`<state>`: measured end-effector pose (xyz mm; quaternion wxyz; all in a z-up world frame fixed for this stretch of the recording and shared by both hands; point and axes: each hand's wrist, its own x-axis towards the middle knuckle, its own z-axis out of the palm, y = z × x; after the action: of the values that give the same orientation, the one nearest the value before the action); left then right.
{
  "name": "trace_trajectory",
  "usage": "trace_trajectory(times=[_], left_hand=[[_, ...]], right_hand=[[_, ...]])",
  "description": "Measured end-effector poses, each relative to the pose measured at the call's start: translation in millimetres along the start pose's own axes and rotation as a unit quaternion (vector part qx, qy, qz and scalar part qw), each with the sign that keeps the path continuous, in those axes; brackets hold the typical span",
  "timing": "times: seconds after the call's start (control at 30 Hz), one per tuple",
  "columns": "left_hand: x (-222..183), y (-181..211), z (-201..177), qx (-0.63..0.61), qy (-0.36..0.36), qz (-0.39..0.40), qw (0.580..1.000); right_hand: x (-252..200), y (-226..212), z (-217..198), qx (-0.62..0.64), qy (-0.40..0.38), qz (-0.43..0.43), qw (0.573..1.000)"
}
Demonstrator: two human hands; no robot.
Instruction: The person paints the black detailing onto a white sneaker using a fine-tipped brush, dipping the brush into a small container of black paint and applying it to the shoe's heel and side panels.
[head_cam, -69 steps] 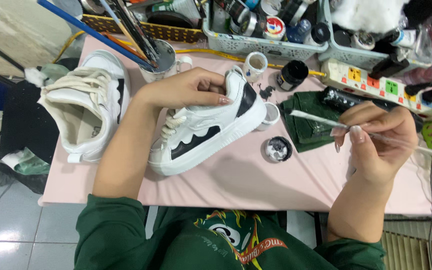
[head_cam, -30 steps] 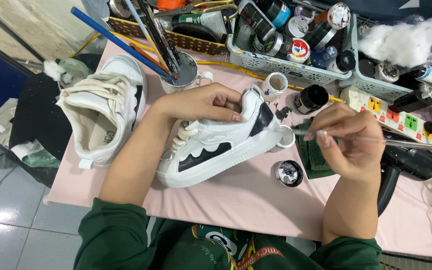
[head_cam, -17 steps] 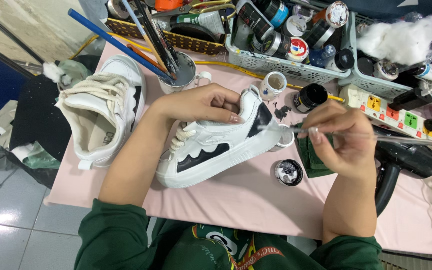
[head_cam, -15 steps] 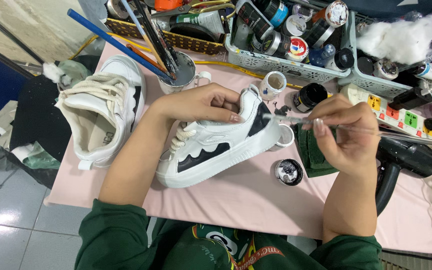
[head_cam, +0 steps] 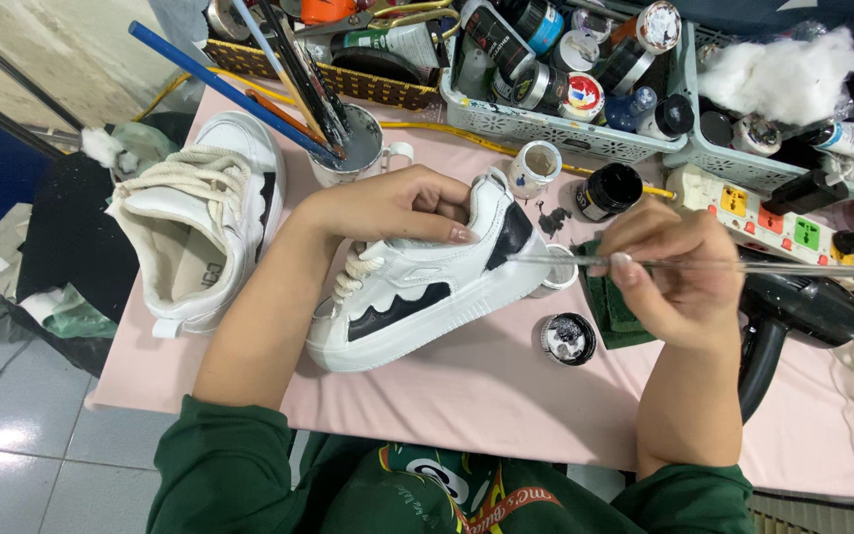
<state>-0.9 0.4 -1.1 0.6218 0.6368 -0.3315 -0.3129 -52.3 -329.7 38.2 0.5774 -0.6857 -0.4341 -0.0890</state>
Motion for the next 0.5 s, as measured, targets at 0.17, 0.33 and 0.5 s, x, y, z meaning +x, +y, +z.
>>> trace_trajectory(times=[0.17,0.33,0.5], left_hand=[[0.5,-0.4,0.5,0.008,0.0,0.02,1.0],[0.3,2.2,1.6,-0.013,-0.004,0.002,1.0],[0.0,2.5,3.0,-0.016,-0.006,0.009,1.0]], right_hand=[[-1.5,3.9,0.0,-0.024,0.054,0.037,0.998],[-2.2,3.0,-2.7,0.018,0.038,0.036,0.998],[0.4,4.2,0.4,-0.004,0.067,0.06,0.996]])
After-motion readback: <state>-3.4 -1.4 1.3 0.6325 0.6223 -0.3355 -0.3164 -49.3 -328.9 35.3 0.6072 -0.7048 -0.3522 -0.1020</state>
